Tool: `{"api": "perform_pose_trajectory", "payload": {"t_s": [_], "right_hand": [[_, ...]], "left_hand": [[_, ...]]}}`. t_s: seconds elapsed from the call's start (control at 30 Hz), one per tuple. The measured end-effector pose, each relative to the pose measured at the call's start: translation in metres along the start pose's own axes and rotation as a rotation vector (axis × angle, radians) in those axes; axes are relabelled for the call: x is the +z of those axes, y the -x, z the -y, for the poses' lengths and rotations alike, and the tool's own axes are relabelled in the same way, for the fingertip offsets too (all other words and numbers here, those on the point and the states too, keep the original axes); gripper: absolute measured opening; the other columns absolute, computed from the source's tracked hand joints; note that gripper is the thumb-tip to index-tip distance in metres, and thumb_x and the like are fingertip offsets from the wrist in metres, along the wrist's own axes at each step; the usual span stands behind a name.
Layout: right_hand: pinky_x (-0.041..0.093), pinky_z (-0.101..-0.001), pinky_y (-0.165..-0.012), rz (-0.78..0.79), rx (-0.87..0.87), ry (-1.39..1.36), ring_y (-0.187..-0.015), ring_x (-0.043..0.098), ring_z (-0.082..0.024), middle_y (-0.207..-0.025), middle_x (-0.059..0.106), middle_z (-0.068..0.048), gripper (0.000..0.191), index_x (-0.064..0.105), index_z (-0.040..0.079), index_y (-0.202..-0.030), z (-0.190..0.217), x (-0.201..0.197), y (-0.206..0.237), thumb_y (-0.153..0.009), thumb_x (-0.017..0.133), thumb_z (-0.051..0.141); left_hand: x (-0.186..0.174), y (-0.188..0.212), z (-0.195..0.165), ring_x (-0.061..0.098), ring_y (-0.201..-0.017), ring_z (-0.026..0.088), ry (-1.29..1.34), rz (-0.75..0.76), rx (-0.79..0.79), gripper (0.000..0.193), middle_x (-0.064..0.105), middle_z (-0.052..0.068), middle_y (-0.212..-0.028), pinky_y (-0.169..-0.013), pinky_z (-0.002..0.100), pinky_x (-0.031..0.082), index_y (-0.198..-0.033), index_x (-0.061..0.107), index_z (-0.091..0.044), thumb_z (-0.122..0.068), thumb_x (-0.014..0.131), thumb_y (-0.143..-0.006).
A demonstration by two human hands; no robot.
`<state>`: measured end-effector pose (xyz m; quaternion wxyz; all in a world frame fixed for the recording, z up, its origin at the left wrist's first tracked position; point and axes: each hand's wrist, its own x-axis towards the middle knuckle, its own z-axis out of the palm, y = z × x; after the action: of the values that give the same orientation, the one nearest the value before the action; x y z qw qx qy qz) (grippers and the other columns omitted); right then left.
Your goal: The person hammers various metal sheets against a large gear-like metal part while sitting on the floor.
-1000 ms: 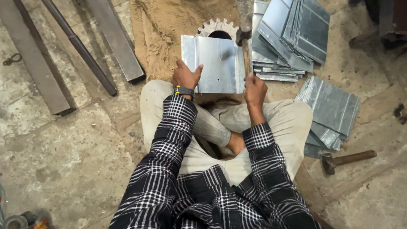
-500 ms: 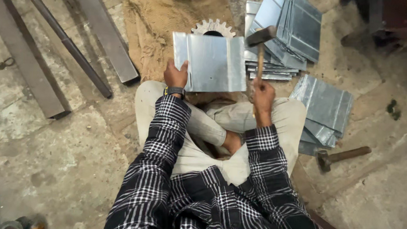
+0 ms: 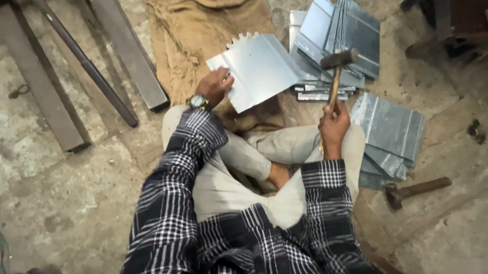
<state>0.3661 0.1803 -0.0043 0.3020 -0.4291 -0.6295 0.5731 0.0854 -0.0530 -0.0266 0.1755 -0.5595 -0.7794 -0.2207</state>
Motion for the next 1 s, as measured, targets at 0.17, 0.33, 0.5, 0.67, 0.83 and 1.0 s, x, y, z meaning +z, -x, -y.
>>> {"api": "perform_pose_trajectory", "payload": {"t_s": [0.17,0.33,0.5,0.67,0.83,1.0], "right_hand": [[0.043,-0.0239,-0.047,0.031,-0.149,0.074,-0.059,0.055,-0.005,-0.101,0.067,-0.007,0.045,0.056,-0.002,-0.143,-0.004,0.006,0.002,-0.099,0.065,0.003],[0.055,-0.0265,-0.070,0.094,-0.376,0.129,-0.090,0.065,-0.012,-0.117,0.071,-0.010,0.040,0.059,-0.005,-0.141,-0.007,0.019,0.008,-0.102,0.066,0.000],[0.054,-0.0255,-0.073,0.136,-0.247,0.160,-0.089,0.063,-0.011,-0.109,0.071,-0.008,0.040,0.062,-0.001,-0.139,-0.006,0.036,0.015,-0.099,0.067,0.001],[0.053,-0.0236,-0.073,0.191,-0.262,0.151,-0.088,0.063,-0.009,-0.107,0.069,-0.007,0.047,0.059,0.005,-0.143,0.000,0.053,0.023,-0.097,0.062,-0.003],[0.053,-0.0251,-0.072,0.187,-0.267,0.214,-0.085,0.062,-0.010,-0.110,0.070,-0.009,0.051,0.058,0.007,-0.146,0.009,0.068,0.030,-0.097,0.063,-0.005],[0.055,-0.0317,-0.088,0.207,-0.520,0.414,-0.108,0.068,-0.018,-0.122,0.070,-0.015,0.057,0.058,0.008,-0.148,0.018,0.078,0.033,-0.094,0.067,-0.006]], "left_hand": [[0.016,0.006,0.039,0.065,-0.110,0.038,-0.342,-0.112,-0.581,0.025,0.065,0.017,-0.122,-0.096,0.048,0.054,-0.122,0.063,-0.011,-0.012,0.063,-0.097],[0.033,0.012,0.030,0.064,-0.101,0.046,0.099,-0.147,-1.038,0.062,0.066,0.029,-0.112,-0.088,0.051,0.052,-0.116,0.057,0.000,-0.042,0.082,-0.077],[0.064,0.003,-0.011,0.068,-0.099,0.046,0.341,-0.042,-1.279,0.071,0.070,0.028,-0.104,-0.088,0.050,0.054,-0.113,0.059,0.003,-0.052,0.088,-0.077],[0.073,-0.004,-0.016,0.074,-0.097,0.040,0.455,-0.244,-1.325,0.054,0.076,0.021,-0.103,-0.088,0.046,0.057,-0.108,0.072,-0.003,-0.044,0.083,-0.075],[0.071,-0.006,-0.007,0.071,-0.096,0.042,0.368,-0.210,-1.240,0.053,0.075,0.023,-0.103,-0.086,0.047,0.055,-0.111,0.070,-0.001,-0.040,0.087,-0.078],[0.068,-0.006,-0.008,0.073,-0.098,0.039,0.494,-0.231,-1.227,0.051,0.076,0.020,-0.104,-0.087,0.045,0.056,-0.114,0.070,-0.003,-0.037,0.085,-0.078]]}}
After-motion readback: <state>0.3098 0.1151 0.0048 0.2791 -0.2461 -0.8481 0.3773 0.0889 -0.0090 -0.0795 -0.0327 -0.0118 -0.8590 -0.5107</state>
